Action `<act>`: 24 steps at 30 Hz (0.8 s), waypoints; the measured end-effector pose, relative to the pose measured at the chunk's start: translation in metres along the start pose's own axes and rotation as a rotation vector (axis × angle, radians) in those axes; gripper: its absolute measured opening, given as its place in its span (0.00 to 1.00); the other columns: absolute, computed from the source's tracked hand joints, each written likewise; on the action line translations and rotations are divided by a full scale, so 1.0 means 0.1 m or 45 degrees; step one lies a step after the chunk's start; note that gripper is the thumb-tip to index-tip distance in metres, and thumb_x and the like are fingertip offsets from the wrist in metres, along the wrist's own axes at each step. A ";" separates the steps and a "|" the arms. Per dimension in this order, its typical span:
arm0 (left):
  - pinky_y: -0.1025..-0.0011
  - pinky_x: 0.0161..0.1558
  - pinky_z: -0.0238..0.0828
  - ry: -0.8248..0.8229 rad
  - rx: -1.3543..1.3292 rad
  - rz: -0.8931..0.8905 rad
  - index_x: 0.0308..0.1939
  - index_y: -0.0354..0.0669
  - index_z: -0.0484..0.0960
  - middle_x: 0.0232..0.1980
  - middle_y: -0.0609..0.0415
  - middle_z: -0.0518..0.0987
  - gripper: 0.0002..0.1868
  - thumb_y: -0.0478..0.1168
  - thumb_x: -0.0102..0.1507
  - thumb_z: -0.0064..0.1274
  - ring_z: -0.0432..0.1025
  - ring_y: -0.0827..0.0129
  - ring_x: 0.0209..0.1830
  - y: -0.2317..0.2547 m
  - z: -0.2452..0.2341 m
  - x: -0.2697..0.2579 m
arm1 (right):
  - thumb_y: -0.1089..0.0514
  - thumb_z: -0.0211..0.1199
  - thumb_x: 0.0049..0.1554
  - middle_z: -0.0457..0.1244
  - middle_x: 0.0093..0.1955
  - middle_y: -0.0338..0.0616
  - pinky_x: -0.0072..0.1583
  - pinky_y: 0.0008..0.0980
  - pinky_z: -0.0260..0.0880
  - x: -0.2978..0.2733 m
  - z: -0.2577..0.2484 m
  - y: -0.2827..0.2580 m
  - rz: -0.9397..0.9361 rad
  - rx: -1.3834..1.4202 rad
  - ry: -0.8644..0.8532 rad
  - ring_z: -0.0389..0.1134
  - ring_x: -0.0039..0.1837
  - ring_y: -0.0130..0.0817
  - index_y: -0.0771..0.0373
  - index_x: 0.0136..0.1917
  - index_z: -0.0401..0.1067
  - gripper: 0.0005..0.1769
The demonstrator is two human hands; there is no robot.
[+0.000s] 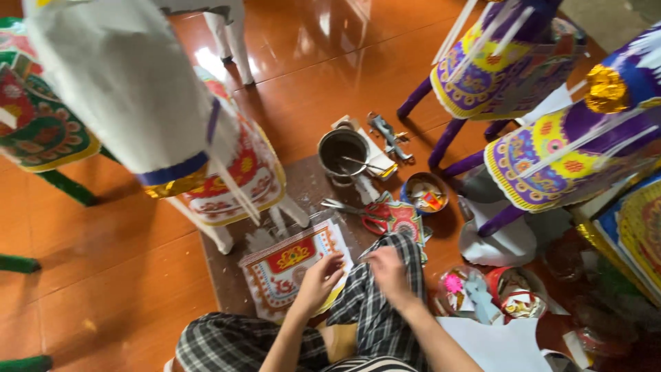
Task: Decorating a paper-mache horse with patterned paper and cutting paper strips with scissors
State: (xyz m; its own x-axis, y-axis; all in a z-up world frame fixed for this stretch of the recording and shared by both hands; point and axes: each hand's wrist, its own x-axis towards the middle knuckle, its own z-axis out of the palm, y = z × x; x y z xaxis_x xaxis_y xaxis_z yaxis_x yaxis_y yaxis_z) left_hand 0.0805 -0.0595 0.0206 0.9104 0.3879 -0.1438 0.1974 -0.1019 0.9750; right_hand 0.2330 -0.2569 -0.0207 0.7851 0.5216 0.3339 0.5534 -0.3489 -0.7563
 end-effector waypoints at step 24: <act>0.59 0.47 0.82 0.497 0.149 -0.484 0.46 0.47 0.94 0.38 0.47 0.91 0.10 0.45 0.64 0.70 0.86 0.56 0.43 -1.17 -0.61 -0.45 | 0.63 0.75 0.55 0.75 0.43 0.38 0.57 0.36 0.77 2.66 1.43 0.39 0.217 0.272 -0.040 0.78 0.51 0.36 0.49 0.47 0.87 0.09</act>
State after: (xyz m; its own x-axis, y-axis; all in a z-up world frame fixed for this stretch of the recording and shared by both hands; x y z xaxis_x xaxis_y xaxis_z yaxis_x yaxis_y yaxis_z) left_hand -0.0062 -0.0091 -0.0763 0.5692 0.7257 -0.3864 0.5450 0.0189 0.8382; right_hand 0.4238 -0.0207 -0.0418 0.8511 0.4946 0.1761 0.3399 -0.2633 -0.9029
